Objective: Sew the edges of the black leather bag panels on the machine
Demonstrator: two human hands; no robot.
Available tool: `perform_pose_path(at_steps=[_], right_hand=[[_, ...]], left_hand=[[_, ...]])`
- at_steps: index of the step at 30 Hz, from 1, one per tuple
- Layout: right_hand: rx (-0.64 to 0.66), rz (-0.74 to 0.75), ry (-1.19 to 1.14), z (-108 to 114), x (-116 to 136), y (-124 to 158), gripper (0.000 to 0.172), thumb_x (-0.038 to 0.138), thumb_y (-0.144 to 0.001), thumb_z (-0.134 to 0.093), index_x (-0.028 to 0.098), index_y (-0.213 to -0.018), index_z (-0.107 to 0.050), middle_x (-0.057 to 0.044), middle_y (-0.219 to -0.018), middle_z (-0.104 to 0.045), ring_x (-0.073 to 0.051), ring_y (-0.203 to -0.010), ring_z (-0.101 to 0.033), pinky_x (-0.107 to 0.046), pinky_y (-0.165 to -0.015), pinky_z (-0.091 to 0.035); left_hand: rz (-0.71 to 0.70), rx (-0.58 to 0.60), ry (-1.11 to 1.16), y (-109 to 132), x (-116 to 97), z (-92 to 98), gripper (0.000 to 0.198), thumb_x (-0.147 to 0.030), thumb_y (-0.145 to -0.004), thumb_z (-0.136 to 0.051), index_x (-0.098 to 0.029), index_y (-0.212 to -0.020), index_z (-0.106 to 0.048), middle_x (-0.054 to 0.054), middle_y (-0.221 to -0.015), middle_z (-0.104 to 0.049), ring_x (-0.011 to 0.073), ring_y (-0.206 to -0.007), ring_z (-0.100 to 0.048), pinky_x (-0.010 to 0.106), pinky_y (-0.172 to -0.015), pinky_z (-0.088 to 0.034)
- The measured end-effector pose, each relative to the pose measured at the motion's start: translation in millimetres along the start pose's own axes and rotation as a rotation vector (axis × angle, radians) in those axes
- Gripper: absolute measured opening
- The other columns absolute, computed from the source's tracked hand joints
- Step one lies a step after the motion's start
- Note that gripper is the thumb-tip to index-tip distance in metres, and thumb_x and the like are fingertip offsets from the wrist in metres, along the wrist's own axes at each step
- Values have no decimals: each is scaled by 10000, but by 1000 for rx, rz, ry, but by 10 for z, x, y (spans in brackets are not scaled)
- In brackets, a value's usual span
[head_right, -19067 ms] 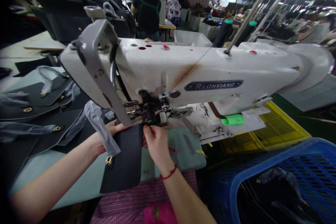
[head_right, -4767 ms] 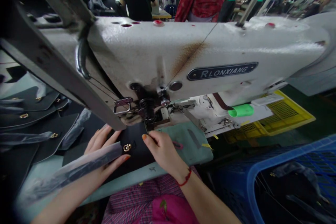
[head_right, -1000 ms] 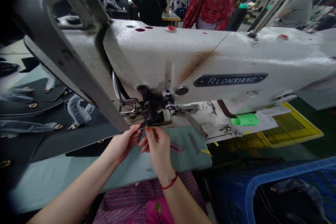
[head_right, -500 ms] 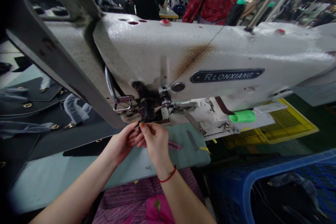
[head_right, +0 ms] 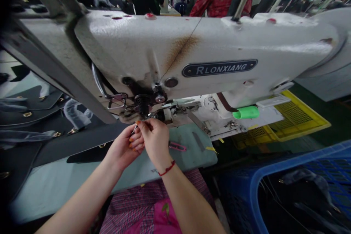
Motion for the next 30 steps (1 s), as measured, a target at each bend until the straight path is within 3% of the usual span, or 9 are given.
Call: perform_pose_path(at_steps=[6,13,17,22,26,30], right_hand=[[75,64,106,15,35,-19,405,472,-949,-506,182,-712,-659,4,-516,-577,-103,-419,-531,-192,-433,-409],[179,64,22,11,66,58,350,394,-975,-473,170,-844,-708,20,-513,-587,-78,-405,-504,-165,-439,-395],[246,4,-126,-41,-13,71,322,428,-944,-519,171,-921,-710,26,-535,-600,-68,-391,-488,-150,-406,-390],[251,-89,-242,-68,-145,74,346,479,-890,-572,157,-889,-699,15,-562,-627,-70,-401,-507,-144,-390,-405],[224,-125,-276,-42,-168,72,330,479,-849,-616,157,-816,-678,35,-521,-602,-57,-371,-477,-137,-376,-377],[224,-171,-234,-26,-180,70,297,439,-851,-602,154,-806,-671,40,-508,-600,-59,-353,-485,-138,-368,-373]], left_hand=[[6,80,19,-3,4,-52,318,-196,-940,-441,-154,-627,-478,-90,-429,-301,28,-320,-245,145,-327,-214],[-30,117,7,2,-19,-78,314,-183,-936,-420,-155,-627,-473,-85,-450,-278,37,-340,-251,156,-335,-235],[-52,93,-20,17,-25,-100,315,-187,-934,-425,-153,-626,-480,-85,-457,-283,37,-344,-249,157,-341,-250],[-104,43,-113,-10,-24,-17,285,-251,-880,-568,-162,-625,-476,-92,-462,-293,38,-356,-240,151,-346,-248],[-228,-26,-266,13,-75,96,412,-384,-808,-684,-169,-563,-432,-86,-474,-309,40,-393,-256,161,-375,-263],[-357,-156,-433,126,-136,232,401,-456,-747,-744,-141,-618,-532,-59,-536,-403,47,-459,-311,168,-422,-263]])
Point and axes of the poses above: each hand's wrist, its own y-axis away from the middle knuckle, its own z-axis out of the back of the hand, x = y × z, the point moved 9 cm from there along -y, towards the middle knuckle
